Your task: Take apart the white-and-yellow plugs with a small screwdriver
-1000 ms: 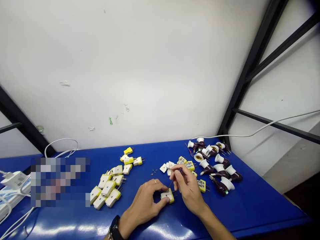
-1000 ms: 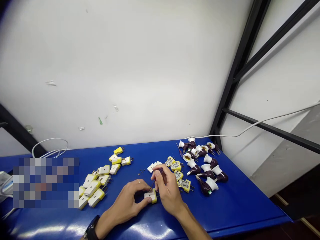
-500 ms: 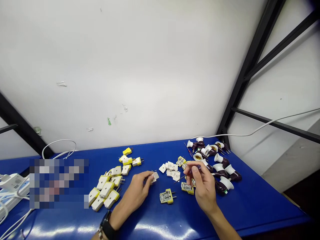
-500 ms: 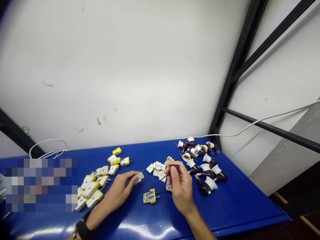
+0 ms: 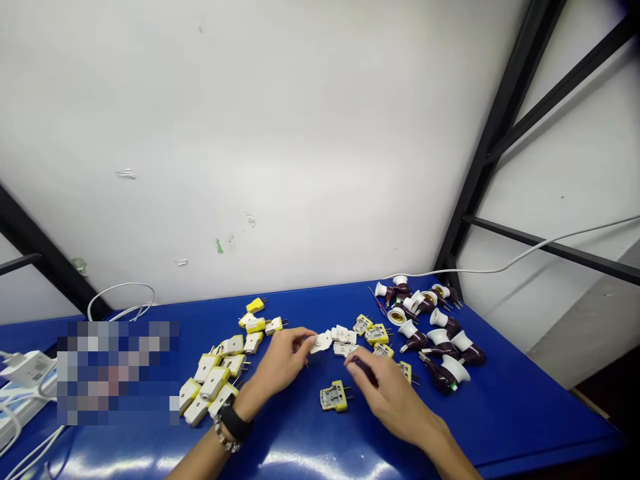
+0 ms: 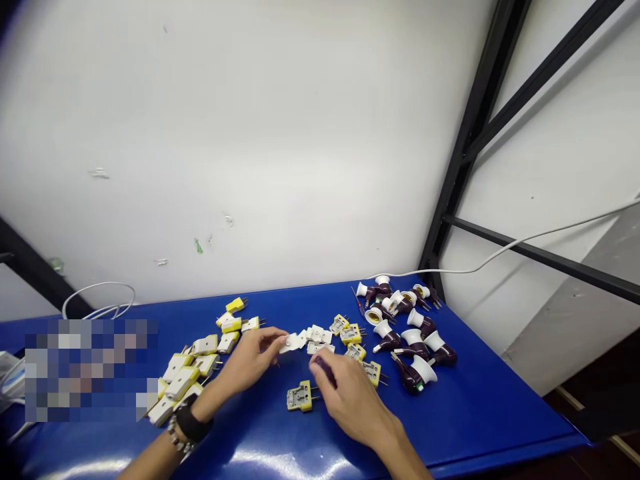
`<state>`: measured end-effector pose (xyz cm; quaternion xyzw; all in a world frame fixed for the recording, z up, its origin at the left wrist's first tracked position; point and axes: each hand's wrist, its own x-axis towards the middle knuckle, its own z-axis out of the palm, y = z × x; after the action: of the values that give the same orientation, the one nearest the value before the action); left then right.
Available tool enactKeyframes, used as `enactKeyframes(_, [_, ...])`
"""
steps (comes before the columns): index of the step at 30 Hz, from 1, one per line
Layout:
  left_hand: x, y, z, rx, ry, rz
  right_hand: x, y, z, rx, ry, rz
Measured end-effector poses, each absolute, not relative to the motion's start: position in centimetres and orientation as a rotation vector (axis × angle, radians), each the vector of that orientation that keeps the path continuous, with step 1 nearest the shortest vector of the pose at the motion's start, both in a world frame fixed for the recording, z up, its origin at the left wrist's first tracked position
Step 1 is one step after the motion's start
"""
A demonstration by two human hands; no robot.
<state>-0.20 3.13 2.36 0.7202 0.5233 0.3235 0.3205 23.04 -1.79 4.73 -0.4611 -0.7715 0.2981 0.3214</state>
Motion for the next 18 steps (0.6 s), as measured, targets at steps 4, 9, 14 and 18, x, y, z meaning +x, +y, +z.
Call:
enactKeyframes(4, [2.9,3.7,2.7,2.138,1.461,0.749,22.9,-2.5,4.2,-1.38,-2.266,0.726])
enactKeyframes(9, [4.1,3.8,2.2,2.243,1.527,0.72,23.2,-2.9,2.5,-1.475,-2.392,0.608])
enactKeyframes(14, [3.9,3.7,1.7,2.502,1.361,0.729,22.4,-2.8,1.5,-1.411,-2.382,0.487])
enactKeyframes(18, [4.6,4.7,1.1,2.617,1.22,0.609,21.9,-3.0,1.5,-1.432,-2.422,0.454])
